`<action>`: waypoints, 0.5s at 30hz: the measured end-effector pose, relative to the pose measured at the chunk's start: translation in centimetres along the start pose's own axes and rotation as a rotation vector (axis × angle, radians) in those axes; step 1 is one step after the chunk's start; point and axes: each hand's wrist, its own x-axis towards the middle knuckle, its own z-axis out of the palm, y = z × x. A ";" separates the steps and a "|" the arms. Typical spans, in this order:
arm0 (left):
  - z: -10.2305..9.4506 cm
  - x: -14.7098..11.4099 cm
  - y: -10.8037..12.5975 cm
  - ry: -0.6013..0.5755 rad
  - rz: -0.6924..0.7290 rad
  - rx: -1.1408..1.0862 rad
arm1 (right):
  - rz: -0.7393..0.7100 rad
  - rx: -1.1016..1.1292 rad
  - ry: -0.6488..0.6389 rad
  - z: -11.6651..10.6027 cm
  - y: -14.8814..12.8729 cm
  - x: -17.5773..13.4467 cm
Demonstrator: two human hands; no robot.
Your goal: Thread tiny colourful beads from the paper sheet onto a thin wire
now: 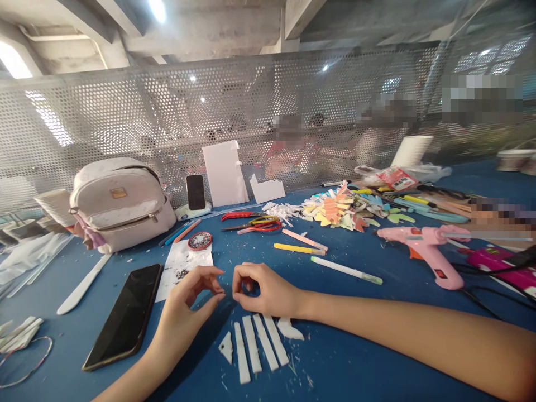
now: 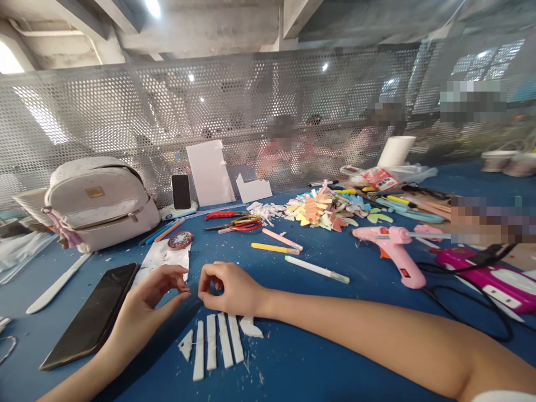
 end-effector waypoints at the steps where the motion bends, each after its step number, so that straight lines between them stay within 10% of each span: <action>1: 0.0 0.0 0.0 0.001 0.007 0.014 | 0.003 0.015 -0.009 0.0 0.0 0.0; 15: -0.1 -0.2 -0.1 -0.010 0.031 0.039 | 0.033 0.106 -0.017 -0.2 -0.5 0.2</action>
